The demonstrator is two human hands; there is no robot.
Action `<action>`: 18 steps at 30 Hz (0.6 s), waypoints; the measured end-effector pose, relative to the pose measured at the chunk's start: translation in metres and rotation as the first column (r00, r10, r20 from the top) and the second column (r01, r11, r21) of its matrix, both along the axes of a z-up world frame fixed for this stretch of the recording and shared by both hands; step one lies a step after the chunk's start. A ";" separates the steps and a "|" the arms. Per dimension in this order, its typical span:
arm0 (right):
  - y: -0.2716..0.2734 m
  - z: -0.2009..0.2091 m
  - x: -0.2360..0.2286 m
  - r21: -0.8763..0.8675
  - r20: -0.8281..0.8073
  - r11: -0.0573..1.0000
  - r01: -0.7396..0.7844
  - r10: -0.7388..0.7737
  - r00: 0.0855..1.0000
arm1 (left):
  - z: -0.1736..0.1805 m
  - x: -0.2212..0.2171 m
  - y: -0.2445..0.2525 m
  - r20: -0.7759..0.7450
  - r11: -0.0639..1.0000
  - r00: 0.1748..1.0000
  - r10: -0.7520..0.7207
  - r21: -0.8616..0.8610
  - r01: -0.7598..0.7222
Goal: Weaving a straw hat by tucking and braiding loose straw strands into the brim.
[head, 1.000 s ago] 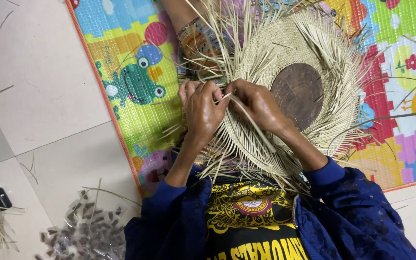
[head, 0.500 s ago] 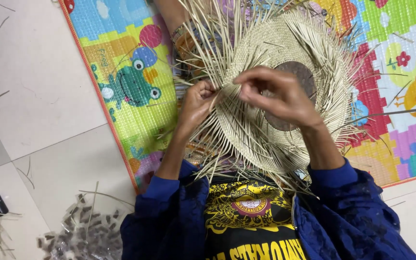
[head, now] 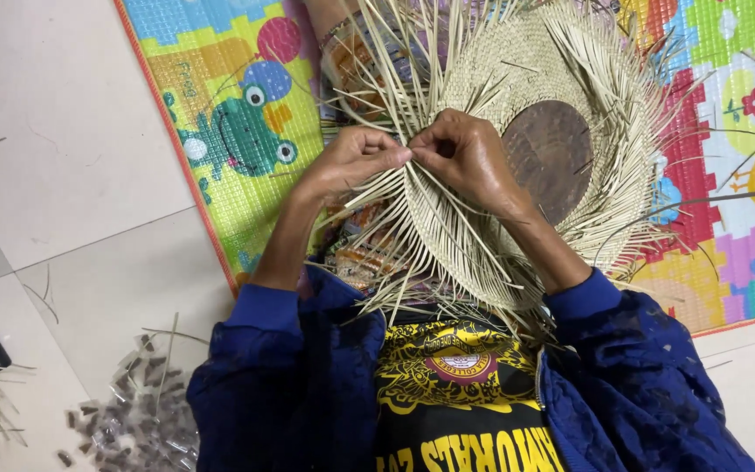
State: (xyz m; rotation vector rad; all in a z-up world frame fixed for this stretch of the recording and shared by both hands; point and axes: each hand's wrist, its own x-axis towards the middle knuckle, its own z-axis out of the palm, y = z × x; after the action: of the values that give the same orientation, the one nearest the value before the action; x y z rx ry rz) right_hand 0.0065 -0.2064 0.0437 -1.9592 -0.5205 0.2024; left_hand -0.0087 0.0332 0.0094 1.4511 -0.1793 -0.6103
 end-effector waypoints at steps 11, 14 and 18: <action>0.006 0.067 -0.015 0.009 -0.069 0.991 -0.135 0.135 0.988 | 0.005 0.021 0.000 0.141 0.844 0.959 -0.245 0.517 0.140; 0.001 0.057 -0.024 -0.131 -0.074 0.976 -0.172 0.163 0.984 | 0.006 0.027 -0.006 0.187 0.753 0.927 -0.325 0.644 0.134; 0.002 0.045 -0.040 -0.406 -0.089 0.904 -0.133 0.105 0.990 | 0.003 0.026 -0.012 0.178 0.781 0.937 -0.299 0.610 0.134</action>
State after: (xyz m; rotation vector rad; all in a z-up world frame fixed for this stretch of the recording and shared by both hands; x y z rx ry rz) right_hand -0.0336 -0.2049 0.0886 -2.3220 -0.5911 0.4858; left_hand 0.0170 0.0214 0.0122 2.1498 -0.4018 -0.6930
